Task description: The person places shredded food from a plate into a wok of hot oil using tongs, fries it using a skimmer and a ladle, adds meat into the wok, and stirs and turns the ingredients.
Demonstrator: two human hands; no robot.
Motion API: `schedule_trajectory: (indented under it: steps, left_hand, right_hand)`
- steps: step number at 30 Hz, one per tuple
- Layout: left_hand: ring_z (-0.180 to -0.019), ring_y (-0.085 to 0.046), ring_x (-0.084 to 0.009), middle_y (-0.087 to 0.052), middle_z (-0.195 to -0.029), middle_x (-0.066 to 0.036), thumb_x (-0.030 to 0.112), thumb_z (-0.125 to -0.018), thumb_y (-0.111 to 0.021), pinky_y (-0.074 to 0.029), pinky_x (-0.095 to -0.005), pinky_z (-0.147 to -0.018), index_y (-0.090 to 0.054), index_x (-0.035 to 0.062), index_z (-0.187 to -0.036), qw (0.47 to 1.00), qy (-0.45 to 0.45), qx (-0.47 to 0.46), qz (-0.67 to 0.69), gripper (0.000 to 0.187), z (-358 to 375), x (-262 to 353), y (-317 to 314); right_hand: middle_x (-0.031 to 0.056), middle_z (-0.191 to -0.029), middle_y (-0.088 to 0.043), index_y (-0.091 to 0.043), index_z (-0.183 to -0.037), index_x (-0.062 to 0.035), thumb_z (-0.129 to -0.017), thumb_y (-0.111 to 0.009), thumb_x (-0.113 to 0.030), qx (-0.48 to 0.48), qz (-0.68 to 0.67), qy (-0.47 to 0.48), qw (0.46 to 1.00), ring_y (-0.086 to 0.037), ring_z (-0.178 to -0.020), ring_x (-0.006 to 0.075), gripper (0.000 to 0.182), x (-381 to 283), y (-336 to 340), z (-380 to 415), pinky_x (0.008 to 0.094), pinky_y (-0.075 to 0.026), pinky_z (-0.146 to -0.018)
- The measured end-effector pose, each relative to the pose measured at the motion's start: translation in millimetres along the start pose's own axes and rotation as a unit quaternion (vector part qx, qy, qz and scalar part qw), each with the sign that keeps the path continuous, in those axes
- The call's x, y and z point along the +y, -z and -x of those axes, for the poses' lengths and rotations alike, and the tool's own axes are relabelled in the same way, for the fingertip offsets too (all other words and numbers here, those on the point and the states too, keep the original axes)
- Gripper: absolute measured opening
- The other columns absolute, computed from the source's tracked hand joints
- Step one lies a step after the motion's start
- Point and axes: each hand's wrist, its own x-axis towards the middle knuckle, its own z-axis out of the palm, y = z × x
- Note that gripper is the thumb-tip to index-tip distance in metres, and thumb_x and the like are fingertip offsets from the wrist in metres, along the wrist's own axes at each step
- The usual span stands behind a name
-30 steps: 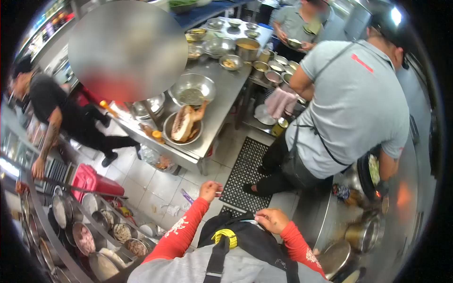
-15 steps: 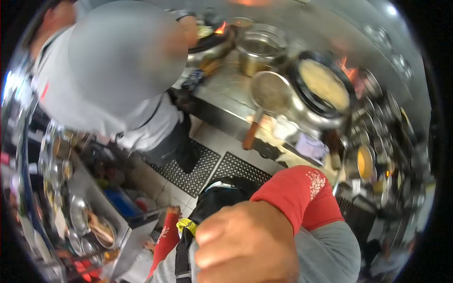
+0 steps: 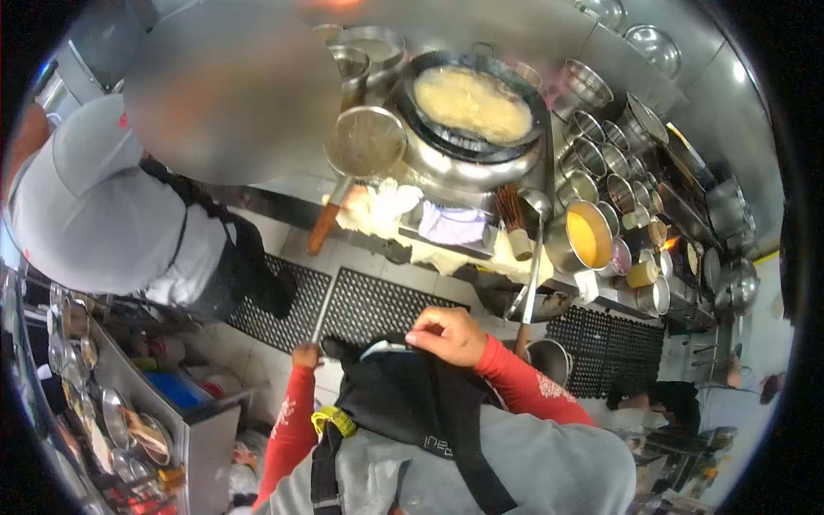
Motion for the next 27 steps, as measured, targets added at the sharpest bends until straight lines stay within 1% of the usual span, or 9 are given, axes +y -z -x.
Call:
schedule_trajectory:
  steps: [1,6,9,11,14,19,20,24,27]
  left_hand:
    - [-0.057,-0.063,-0.0241,-0.062,-0.075,-0.014,0.01,-0.077,-0.053,-0.053,-0.0334,-0.047,-0.061,-0.0031,-0.095,0.989,0.129,0.024,0.062,0.024,-3.1,43.6,-15.5]
    - [-0.058,-0.057,-0.0177,-0.06,-0.076,-0.009,0.009,-0.082,-0.055,-0.049,-0.0303,-0.044,-0.055,0.0042,-0.099,0.995,0.061,-0.027,0.073,0.018,-8.3,189.9,-78.7]
    - [-0.059,-0.059,-0.019,-0.062,-0.081,-0.011,0.011,-0.08,-0.057,-0.051,-0.0329,-0.049,-0.055,0.0028,-0.107,0.995,0.01,-0.076,0.056,0.028,-40.3,249.1,-115.7]
    - [-0.065,-0.061,-0.0201,-0.062,-0.088,-0.011,0.012,-0.08,-0.056,-0.051,-0.0346,-0.05,-0.054,0.0024,-0.109,0.991,0.015,-0.133,-0.007,0.031,-77.2,267.8,-145.9]
    - [-0.065,-0.061,-0.022,-0.061,-0.098,-0.014,0.012,-0.08,-0.056,-0.052,-0.0364,-0.052,-0.052,0.0042,-0.116,0.969,0.093,-0.194,0.122,0.036,-111.0,298.8,-188.1]
    - [-0.076,-0.053,-0.0271,-0.054,-0.096,-0.014,0.009,-0.076,-0.063,-0.052,-0.0464,-0.059,-0.034,0.0125,-0.13,0.959,0.143,-0.072,0.232,0.061,-135.1,341.0,-235.0]
    - [-0.085,-0.051,-0.0306,-0.05,-0.104,-0.015,0.018,-0.075,-0.067,-0.053,-0.0472,-0.065,-0.04,0.0119,-0.127,0.957,0.16,-0.108,0.215,0.059,-132.2,350.7,-237.6]
    - [-0.074,-0.053,-0.0262,-0.056,-0.094,-0.014,0.04,-0.074,-0.068,-0.051,-0.0426,-0.059,-0.055,0.0048,-0.111,0.972,0.139,-0.171,0.075,0.052,-119.3,354.8,-243.0]
    - [-0.093,-0.06,-0.0275,-0.063,-0.104,-0.016,0.044,-0.078,-0.062,-0.048,-0.0391,-0.08,-0.059,-0.0044,-0.109,0.986,0.074,-0.145,0.021,0.058,-105.7,337.4,-235.4]
  right_hand:
    - [0.0076,-0.068,-0.061,-0.061,-0.079,-0.0043,-0.082,-0.066,-0.024,0.021,-0.002,-0.039,0.999,-0.058,-0.06,0.0135,0.02,8.7,2.6,13.0,0.0277,-0.044,-0.054]
    - [0.0087,-0.073,-0.063,-0.063,-0.084,-0.0051,-0.084,-0.061,-0.024,-0.045,0.083,-0.004,0.996,-0.062,-0.066,0.0214,0.019,36.7,33.0,47.0,0.0304,-0.047,-0.062]
    - [0.0091,-0.074,-0.063,-0.063,-0.085,-0.0049,-0.084,-0.061,-0.024,0.031,0.091,-0.043,0.994,-0.061,-0.065,0.0207,0.02,28.5,54.9,66.4,0.0302,-0.047,-0.061]
    - [0.0089,-0.072,-0.062,-0.063,-0.083,-0.0043,-0.083,-0.063,-0.023,0.089,0.108,-0.07,0.988,-0.06,-0.064,0.0203,0.019,29.6,64.5,82.3,0.03,-0.046,-0.06]
    - [0.0106,-0.072,-0.061,-0.063,-0.082,-0.0043,-0.082,-0.066,-0.021,0.151,0.12,-0.071,0.979,-0.06,-0.063,0.022,0.017,31.8,72.1,108.4,0.0308,-0.046,-0.058]
    - [0.0142,-0.072,-0.061,-0.063,-0.081,-0.0038,-0.081,-0.067,-0.023,0.184,0.168,-0.162,0.955,-0.06,-0.061,0.0244,0.019,51.0,84.5,148.1,0.0318,-0.046,-0.057]
    - [0.0137,-0.071,-0.061,-0.063,-0.083,-0.0038,-0.081,-0.067,-0.022,0.192,0.112,-0.191,0.956,-0.06,-0.062,0.0226,0.019,60.4,85.2,154.5,0.0314,-0.047,-0.058]
    - [0.0099,-0.067,-0.061,-0.063,-0.085,-0.0026,-0.084,-0.063,-0.018,0.217,0.122,-0.178,0.952,-0.059,-0.061,0.0154,0.016,58.3,87.9,157.0,0.0285,-0.047,-0.059]
    - [0.0048,-0.068,-0.063,-0.063,-0.085,-0.0006,-0.085,-0.062,-0.013,0.206,0.11,-0.191,0.953,-0.059,-0.063,0.0095,0.013,87.6,91.7,161.5,0.0236,-0.047,-0.058]
